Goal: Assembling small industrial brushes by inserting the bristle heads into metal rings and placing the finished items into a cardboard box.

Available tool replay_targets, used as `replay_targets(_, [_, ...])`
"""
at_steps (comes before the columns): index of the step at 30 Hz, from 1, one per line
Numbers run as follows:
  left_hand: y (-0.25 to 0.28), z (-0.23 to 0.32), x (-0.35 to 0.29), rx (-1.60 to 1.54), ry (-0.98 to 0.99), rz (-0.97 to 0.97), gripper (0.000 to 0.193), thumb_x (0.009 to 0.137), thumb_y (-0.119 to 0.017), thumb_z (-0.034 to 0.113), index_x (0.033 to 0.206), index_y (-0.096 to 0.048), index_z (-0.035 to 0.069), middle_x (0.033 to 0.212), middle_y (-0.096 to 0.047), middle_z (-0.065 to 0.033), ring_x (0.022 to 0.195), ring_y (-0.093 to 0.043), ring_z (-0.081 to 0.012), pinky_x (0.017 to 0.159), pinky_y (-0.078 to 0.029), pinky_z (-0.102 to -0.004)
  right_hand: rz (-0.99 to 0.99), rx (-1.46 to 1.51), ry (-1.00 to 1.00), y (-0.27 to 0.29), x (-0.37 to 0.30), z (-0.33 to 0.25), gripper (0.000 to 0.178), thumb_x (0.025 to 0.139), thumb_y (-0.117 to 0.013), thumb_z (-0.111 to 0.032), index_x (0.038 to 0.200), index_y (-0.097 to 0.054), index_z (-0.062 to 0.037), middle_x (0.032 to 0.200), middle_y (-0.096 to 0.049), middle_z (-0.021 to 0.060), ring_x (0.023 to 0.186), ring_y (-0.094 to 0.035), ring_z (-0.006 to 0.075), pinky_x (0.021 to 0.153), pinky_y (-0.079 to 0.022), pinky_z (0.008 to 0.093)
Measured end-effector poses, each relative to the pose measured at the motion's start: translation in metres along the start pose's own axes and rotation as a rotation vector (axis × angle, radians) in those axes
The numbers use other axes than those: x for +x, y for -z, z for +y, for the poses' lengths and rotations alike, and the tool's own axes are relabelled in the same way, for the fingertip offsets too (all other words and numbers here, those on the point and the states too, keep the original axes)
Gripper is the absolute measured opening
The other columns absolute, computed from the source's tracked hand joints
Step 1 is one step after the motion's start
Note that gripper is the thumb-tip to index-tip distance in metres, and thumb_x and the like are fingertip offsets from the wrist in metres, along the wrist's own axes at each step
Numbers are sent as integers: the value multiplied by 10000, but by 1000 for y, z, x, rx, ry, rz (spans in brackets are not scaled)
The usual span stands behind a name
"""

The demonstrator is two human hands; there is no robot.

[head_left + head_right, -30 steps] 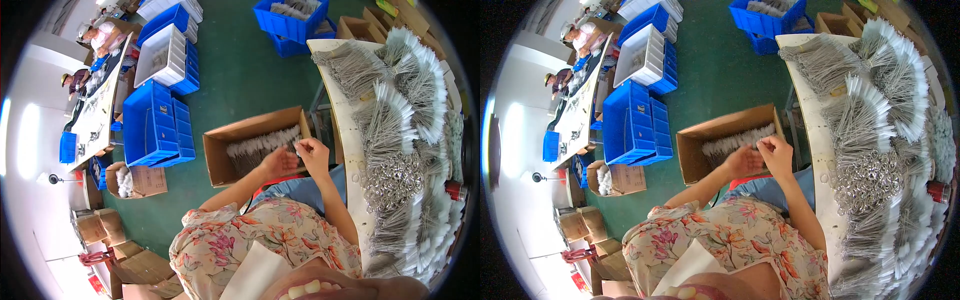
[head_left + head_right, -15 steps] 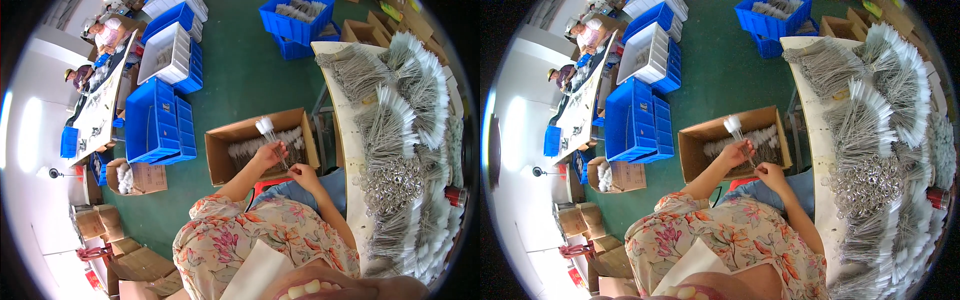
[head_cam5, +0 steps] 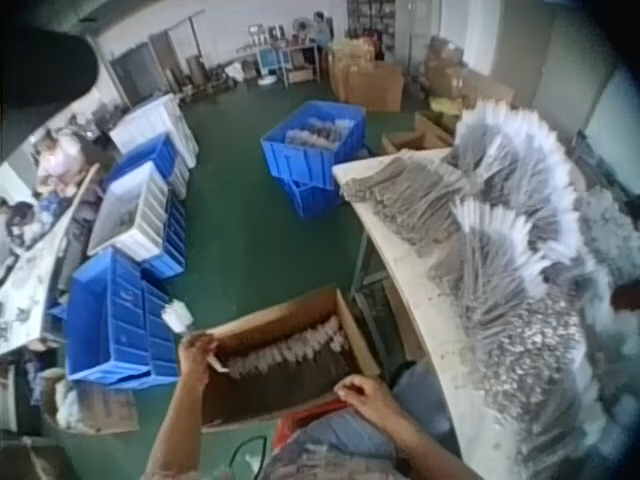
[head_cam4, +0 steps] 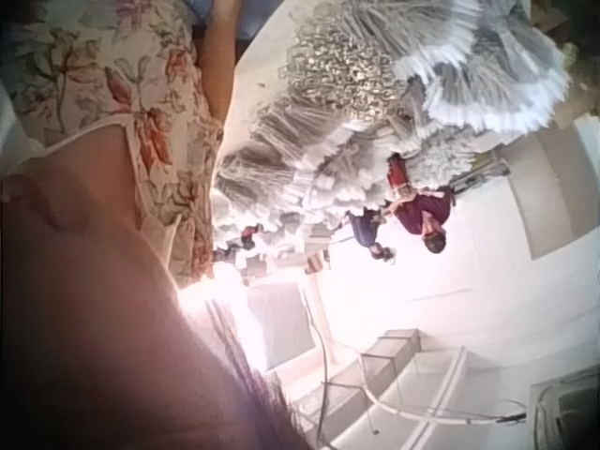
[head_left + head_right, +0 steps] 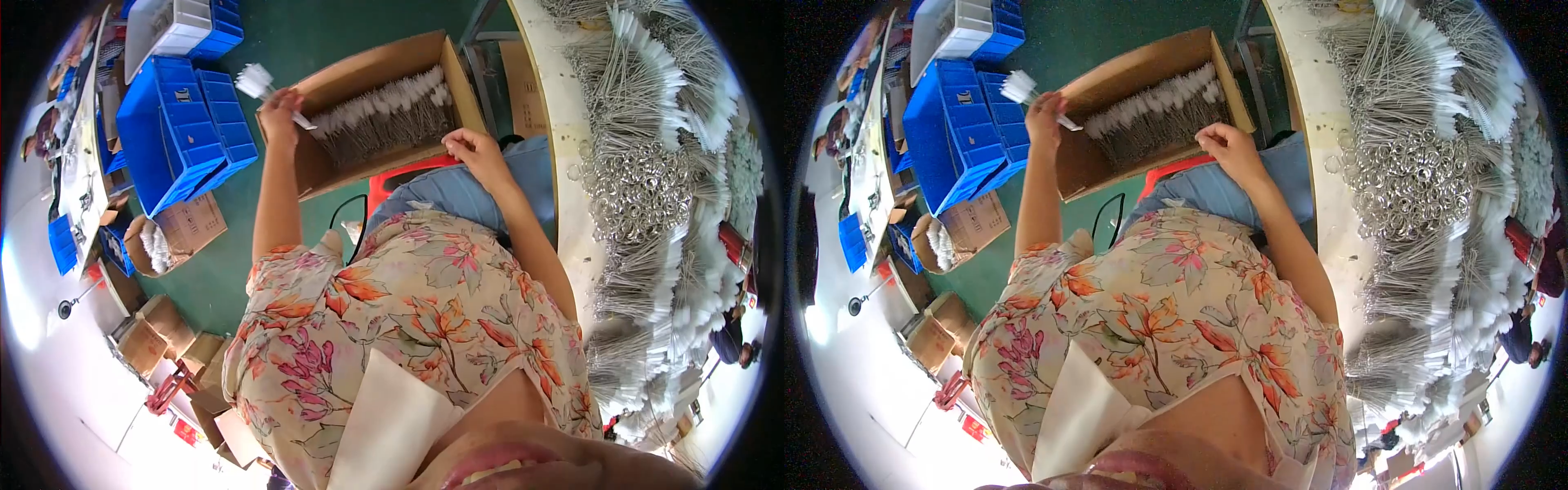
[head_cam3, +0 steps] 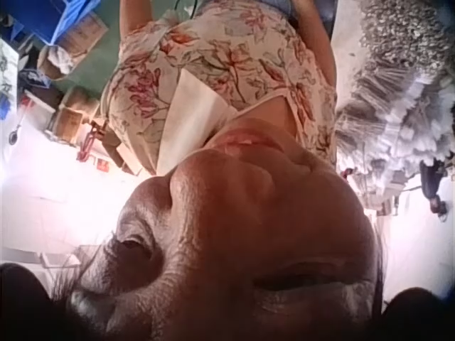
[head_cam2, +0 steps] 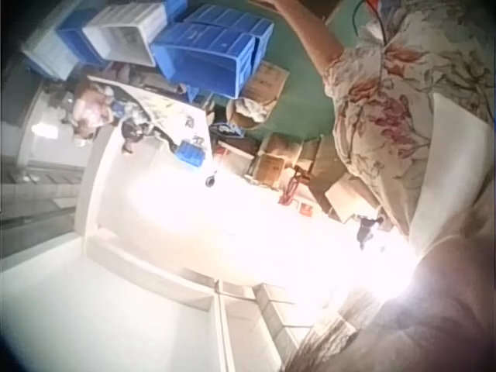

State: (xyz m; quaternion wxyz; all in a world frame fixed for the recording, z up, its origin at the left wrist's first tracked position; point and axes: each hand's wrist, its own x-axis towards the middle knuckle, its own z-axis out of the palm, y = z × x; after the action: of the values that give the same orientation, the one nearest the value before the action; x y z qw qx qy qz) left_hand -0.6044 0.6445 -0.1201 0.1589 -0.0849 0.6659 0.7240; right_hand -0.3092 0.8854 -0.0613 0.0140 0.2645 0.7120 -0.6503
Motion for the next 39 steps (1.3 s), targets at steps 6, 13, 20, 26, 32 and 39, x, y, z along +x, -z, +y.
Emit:
replay_targets(6, [35, -56, 19, 253, 97, 4, 146, 831, -567, 29, 976, -552, 9, 870, -636, -107, 743, -634, -183, 588, -462, -255, 38, 27, -69, 5, -3, 15, 159, 821, -597, -136, 913, -634, -12, 763, -628, 21, 659, -539, 70, 612, -437, 224])
replay_targets(13, [123, -162, 28, 749, 263, 306, 275, 784, -644, 117, 1023, -546, 22, 991, -612, -111, 827, -620, -186, 587, -460, -269, 20, -64, -60, 1, -11, 9, 172, 821, -597, -153, 915, -633, -14, 783, -633, 29, 675, -545, 74, 637, -441, 228])
replay_targets(20, [105, -148, 12, 331, 484, 303, 431, 778, -630, 126, 1176, -492, 34, 1024, -574, -105, 885, -586, -191, 606, -497, -324, 66, -82, -70, 9, -10, 14, 167, 815, -599, -156, 910, -636, -23, 788, -636, 31, 705, -557, 84, 664, -450, 234])
replay_targets(26, [-28, -45, -6, 26, 197, 14, 268, 836, -533, 122, 1095, -518, 55, 922, -600, -88, 794, -599, -215, 617, -522, -317, -156, -185, 234, 30, -51, -18, 201, 826, -594, -207, 934, -622, -39, 836, -623, 71, 770, -583, 139, 713, -465, 276])
replay_targets(32, [-269, 139, -87, 69, -593, -597, 244, 882, -518, 128, 1091, -529, 3, 1015, -600, -101, 859, -578, -190, 773, -477, -303, -42, 14, 434, 89, -150, -93, 236, 817, -618, -221, 966, -614, -39, 864, -614, 65, 770, -585, 172, 711, -466, 297])
replay_targets(39, [-554, 148, -253, 413, -870, -1465, 254, 871, -547, 153, 1065, -562, -10, 952, -624, -112, 848, -597, -168, 777, -462, -282, 499, -68, 318, 195, -316, -99, 175, 792, -642, -91, 957, -628, -34, 874, -624, 66, 767, -592, 159, 680, -485, 287])
